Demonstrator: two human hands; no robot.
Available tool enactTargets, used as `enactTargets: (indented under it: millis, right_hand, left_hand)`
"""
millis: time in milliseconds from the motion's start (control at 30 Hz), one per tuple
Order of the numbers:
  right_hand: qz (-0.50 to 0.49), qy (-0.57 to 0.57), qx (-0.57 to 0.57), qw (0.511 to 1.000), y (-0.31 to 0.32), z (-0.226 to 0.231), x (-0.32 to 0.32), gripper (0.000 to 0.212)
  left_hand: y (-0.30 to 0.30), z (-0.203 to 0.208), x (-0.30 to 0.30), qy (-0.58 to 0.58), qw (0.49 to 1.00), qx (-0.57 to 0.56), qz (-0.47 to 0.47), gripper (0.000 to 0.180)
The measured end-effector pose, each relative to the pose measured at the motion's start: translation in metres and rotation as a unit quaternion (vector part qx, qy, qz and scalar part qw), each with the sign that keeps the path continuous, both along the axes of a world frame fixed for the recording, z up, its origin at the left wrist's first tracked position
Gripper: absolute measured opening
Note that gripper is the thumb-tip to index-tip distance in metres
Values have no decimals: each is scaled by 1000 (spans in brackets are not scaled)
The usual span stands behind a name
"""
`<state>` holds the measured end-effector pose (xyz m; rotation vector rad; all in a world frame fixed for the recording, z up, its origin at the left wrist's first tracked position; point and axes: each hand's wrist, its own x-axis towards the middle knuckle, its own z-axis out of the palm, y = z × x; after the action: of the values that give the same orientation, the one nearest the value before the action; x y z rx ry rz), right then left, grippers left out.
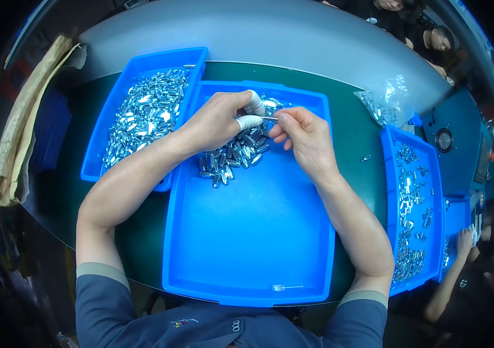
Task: The person assembles small hardware components by manually attaching metal clips to plastic bases.
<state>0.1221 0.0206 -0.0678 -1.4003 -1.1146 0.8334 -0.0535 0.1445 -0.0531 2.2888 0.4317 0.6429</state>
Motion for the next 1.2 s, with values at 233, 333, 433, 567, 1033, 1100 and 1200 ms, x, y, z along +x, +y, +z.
enactTargets:
  millis: [233, 333, 433, 567, 1033, 1100, 1200]
  right_hand:
    - [10, -47, -75, 996, -3, 3, -2, 27]
    - [3, -114, -63, 992, -5, 5, -3, 28]
    - [17, -99, -70, 992, -5, 5, 3, 29]
    - [39, -67, -107, 991, 0, -2, 10, 29]
    - [30, -12, -11, 999, 5, -11, 8, 25]
    - [44, -12, -32, 998, 2, -5, 7, 27]
    - [60, -29, -29, 997, 2, -3, 6, 30]
  left_hand:
    - [0, -5, -5, -20, 997, 80, -8, 21]
    - [-2, -5, -6, -16, 993, 118, -22, 18]
    - [-3, -4, -3, -15, 991, 132, -33, 16]
    - [-4, -5, -2, -12, 987, 154, -45, 16]
    - [-4, 12, -36, 28, 968, 248, 18, 17]
    - [3, 16, -62, 25, 962, 259, 76, 17]
    - [11, 23, -110, 61, 928, 313, 191, 20]
